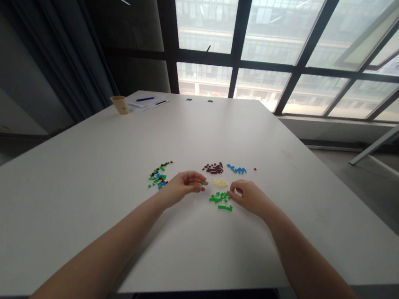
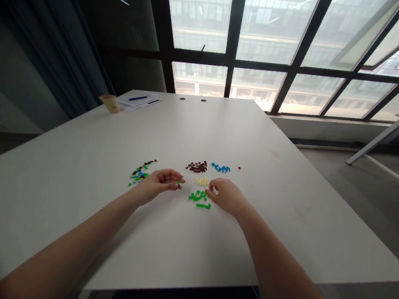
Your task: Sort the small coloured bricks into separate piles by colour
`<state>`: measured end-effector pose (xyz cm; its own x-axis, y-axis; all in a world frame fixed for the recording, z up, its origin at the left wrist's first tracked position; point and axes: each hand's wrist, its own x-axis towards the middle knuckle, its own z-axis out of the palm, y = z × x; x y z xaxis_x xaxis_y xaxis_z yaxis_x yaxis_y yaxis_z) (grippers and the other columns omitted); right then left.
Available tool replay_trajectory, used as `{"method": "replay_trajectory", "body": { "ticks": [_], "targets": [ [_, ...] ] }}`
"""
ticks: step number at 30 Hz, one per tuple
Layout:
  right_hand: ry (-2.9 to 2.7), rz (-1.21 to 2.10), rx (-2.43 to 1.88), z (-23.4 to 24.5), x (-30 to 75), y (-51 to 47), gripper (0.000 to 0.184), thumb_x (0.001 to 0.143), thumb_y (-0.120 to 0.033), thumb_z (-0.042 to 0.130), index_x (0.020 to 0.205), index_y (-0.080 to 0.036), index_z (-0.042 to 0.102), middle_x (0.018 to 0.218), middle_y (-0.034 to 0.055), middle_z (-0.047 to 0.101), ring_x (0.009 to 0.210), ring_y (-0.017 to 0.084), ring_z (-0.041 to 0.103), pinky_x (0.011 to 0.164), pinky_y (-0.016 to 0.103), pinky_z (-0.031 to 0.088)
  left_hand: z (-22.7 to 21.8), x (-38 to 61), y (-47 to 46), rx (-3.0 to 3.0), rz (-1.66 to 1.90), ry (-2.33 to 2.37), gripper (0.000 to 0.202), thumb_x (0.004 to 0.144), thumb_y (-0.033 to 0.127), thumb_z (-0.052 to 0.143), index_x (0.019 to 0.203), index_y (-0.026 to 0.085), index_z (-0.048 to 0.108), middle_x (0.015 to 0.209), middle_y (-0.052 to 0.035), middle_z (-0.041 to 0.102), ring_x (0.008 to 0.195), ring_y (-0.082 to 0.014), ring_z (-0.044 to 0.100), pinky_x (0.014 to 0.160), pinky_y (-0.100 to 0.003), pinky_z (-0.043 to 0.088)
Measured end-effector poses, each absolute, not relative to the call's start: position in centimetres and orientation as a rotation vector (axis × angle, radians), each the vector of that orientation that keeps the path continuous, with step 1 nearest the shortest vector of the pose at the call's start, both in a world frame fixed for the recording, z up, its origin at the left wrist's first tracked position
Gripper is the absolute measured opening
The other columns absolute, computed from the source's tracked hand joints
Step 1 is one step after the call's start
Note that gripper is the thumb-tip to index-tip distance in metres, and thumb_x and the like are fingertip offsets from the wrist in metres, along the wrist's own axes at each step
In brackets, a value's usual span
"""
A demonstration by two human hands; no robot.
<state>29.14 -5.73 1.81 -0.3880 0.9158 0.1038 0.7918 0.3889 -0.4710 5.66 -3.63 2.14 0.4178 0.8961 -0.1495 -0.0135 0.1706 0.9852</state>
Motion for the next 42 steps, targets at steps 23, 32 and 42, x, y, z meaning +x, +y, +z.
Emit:
{"method": "replay_trajectory", "body": {
  "ticks": [23,32,42],
  "targets": [
    [-2.204,0.393,-1.093,2.5,27.7,-6.5,0.012,0.079,-0.024,0.053,0.086,-0.019,0.061,0.068,0.0,0.052,0.064,0.01,0.046,0.062,0.022,0.035,3.0,6.3,-5.2,1.817,0.769,0.894,0.04,0.072,0.024,0.06,0.111,0.021,0.048,0.092,-0.0051,0.069,0.09,-0.0168,0.061,0.088,-0.033,0.04],
    [-2.316,0.318,-0.989,2.1,26.0,-7.3,0.015,0.082,-0.022,0.05,0.086,-0.024,0.065,0.071,0.0008,0.052,0.068,0.011,0.048,0.065,0.024,0.034,1.9,6.8,-5.2,1.71,0.676,0.822,0.044,0.071,0.021,0.061,0.112,0.019,0.047,0.084,-0.0046,0.067,0.083,-0.0162,0.061,0.08,-0.031,0.045],
    [-2.425,0.335,-1.126,1.0,25.9,-7.1,0.012,0.077,-0.018,0.053,0.076,-0.021,0.064,0.071,0.0014,0.055,0.07,0.012,0.049,0.064,0.023,0.033,1.7,6.5,-4.7,1.902,0.562,0.914,0.036,0.074,0.024,0.056,0.108,0.02,0.05,0.094,-0.0057,0.065,0.08,-0.0143,0.06,0.072,-0.027,0.045]
  ]
}}
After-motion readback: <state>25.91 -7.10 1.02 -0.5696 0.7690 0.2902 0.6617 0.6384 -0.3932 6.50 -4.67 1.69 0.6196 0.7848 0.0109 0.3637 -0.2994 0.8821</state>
